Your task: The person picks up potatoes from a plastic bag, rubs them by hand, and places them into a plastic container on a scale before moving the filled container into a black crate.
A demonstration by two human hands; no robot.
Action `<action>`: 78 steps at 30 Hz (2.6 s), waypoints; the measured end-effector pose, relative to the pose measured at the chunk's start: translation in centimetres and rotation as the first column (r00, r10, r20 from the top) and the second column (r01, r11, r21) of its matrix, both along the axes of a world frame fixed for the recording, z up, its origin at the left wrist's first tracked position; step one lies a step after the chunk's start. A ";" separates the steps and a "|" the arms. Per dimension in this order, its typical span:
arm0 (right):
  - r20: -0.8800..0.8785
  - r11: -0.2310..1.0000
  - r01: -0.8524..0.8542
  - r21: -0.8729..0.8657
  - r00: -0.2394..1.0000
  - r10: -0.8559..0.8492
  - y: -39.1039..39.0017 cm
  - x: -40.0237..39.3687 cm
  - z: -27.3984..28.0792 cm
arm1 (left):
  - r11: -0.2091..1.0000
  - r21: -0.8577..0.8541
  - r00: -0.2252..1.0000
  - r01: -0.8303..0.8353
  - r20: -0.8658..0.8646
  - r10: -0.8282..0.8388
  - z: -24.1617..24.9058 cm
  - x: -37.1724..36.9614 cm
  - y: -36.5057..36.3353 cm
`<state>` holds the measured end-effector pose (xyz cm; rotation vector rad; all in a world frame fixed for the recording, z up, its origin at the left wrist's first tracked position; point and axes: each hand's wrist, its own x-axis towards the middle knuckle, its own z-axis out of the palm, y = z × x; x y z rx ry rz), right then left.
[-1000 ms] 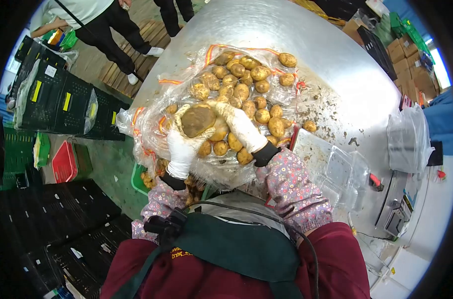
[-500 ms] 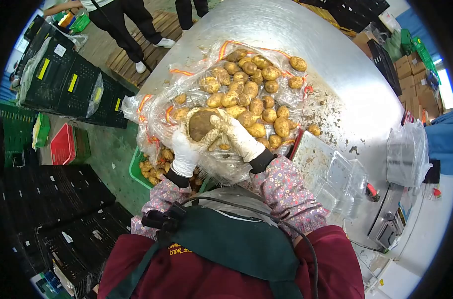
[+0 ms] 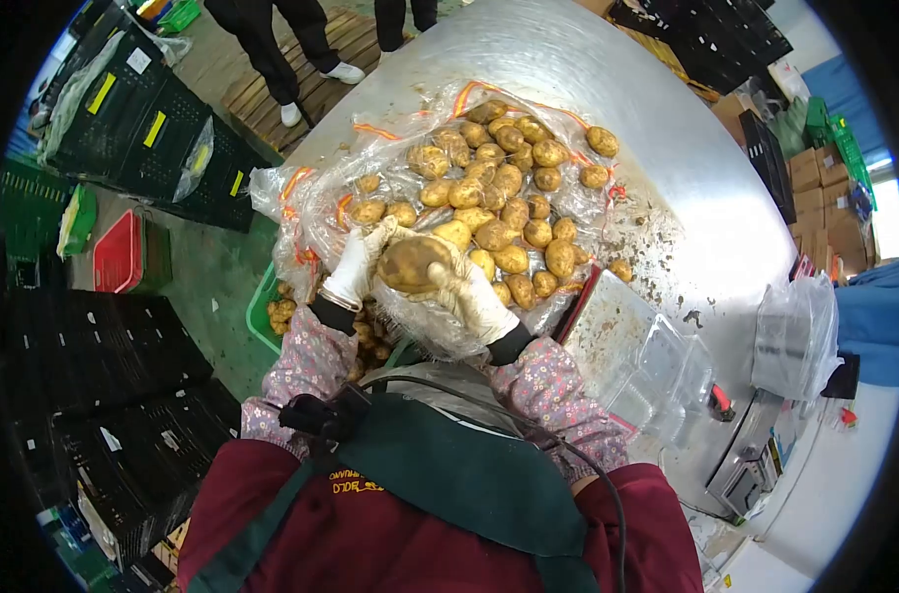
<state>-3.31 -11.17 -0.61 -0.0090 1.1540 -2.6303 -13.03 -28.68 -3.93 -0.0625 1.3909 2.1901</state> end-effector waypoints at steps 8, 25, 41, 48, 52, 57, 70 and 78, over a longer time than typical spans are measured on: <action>-0.033 0.947 0.111 0.302 0.994 -0.106 -0.9 0.1 0.2 | 0.521 -0.712 0.695 -0.472 -0.663 -0.277 4.7 3.8 2.0; -0.013 0.908 -0.034 0.417 0.999 0.043 -1.0 0.2 0.3 | 0.845 -0.443 0.747 -0.300 -0.660 -0.080 3.3 4.1 2.2; -0.120 0.878 0.124 0.462 0.990 -0.077 -1.0 0.4 4.9 | 0.981 -0.110 0.859 -0.158 -0.505 0.082 4.0 4.7 2.4; -0.178 0.767 0.237 0.596 0.971 -0.162 1.0 3.4 4.7 | 0.913 -0.285 0.855 -0.292 -0.505 0.115 3.5 4.0 4.2; 0.038 0.923 0.167 0.346 0.981 -0.192 1.7 6.0 5.0 | 0.975 -0.021 0.974 -0.222 -0.035 0.222 0.8 3.5 6.0; 0.129 0.895 0.360 0.265 0.906 -0.403 4.0 7.7 3.3 | 0.989 0.006 0.976 0.148 -0.161 -0.146 4.2 6.9 7.9; -0.237 0.177 0.276 0.945 0.948 -0.214 8.3 8.2 3.7 | 0.984 0.161 0.922 0.073 0.366 -0.128 1.3 8.9 7.7; -0.412 0.186 0.469 0.863 0.868 -0.277 10.7 16.2 8.6 | 0.889 -0.100 0.894 0.446 0.008 -0.448 1.3 11.5 9.5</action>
